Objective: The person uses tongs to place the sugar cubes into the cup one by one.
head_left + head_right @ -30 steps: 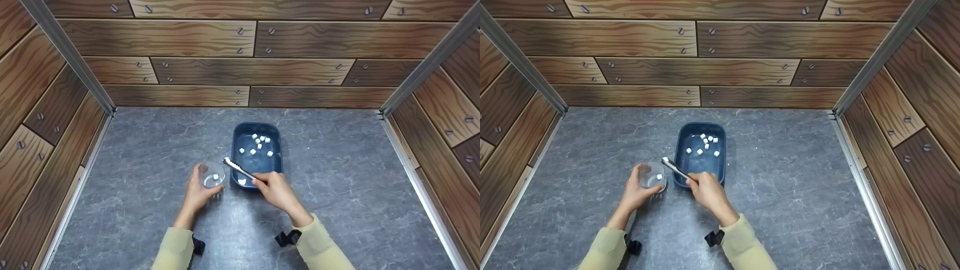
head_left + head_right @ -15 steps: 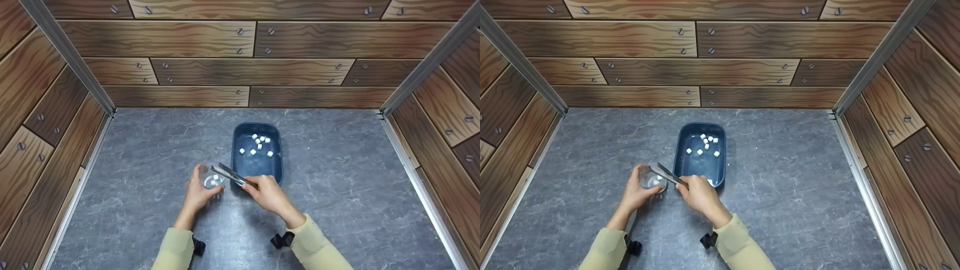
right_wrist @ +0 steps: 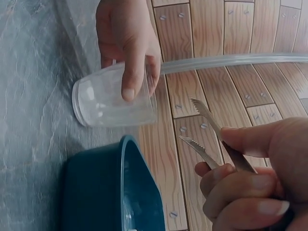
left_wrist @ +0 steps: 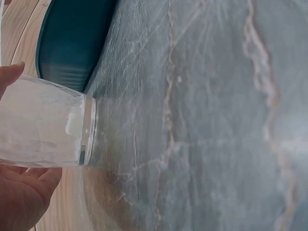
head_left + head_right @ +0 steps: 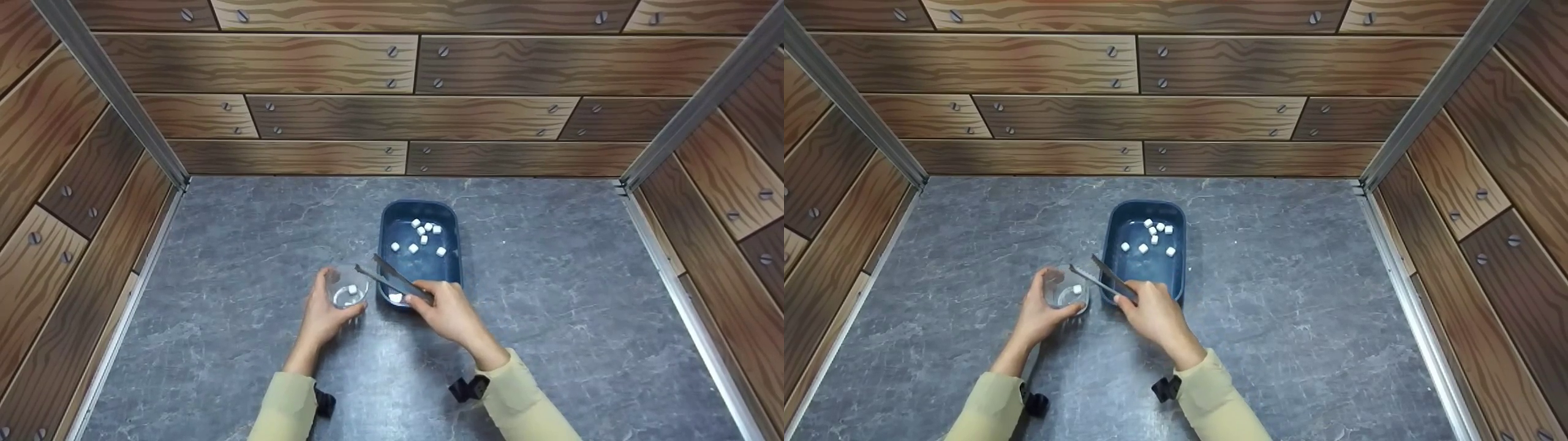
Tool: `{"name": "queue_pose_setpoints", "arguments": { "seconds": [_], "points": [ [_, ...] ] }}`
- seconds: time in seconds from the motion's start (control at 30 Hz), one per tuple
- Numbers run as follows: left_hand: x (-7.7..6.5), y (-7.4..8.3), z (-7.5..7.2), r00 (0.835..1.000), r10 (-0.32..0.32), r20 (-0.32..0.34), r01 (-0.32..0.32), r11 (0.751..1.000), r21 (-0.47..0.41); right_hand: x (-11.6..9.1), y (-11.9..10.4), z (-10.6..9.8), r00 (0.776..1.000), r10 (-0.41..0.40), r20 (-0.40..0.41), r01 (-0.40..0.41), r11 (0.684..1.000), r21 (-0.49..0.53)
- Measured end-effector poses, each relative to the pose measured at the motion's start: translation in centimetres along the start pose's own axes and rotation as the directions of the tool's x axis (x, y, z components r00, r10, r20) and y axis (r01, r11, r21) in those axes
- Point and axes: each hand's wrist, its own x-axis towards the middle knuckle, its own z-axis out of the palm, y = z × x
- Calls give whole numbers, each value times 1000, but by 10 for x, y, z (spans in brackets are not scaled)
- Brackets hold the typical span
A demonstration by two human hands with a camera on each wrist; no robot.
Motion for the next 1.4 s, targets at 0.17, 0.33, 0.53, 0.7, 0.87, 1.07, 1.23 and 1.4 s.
{"name": "queue_pose_setpoints", "arguments": {
  "seconds": [0.17,0.33,0.53,0.7,0.87,1.07,1.23,1.4],
  "points": [
    [-1,1,0,1000,-7,-1,7,1000,10,1,7,-9,996,80,-46,-80,997,-7],
    [-1,2,-1,1000,-19,10,19,1000,1,4,16,-16,988,135,-74,-138,990,-39],
    [-1,3,-1,999,-40,25,40,999,6,10,23,-24,980,183,-76,-189,978,-89],
    [-1,2,0,999,-28,16,28,1000,6,17,28,-31,976,212,-57,-218,963,-155],
    [-2,1,0,1000,-21,9,21,1000,-7,26,33,-37,975,219,-45,-224,951,-212],
    [-2,1,0,1000,-15,3,15,1000,-4,38,39,-41,969,244,-27,-242,931,-271],
    [-2,2,-1,1000,-18,4,18,1000,1,47,42,-43,965,262,-18,-255,917,-307],
    [-2,2,-1,1000,-22,12,21,1000,10,55,42,-44,954,300,-13,-285,894,-345]
  ]
}}
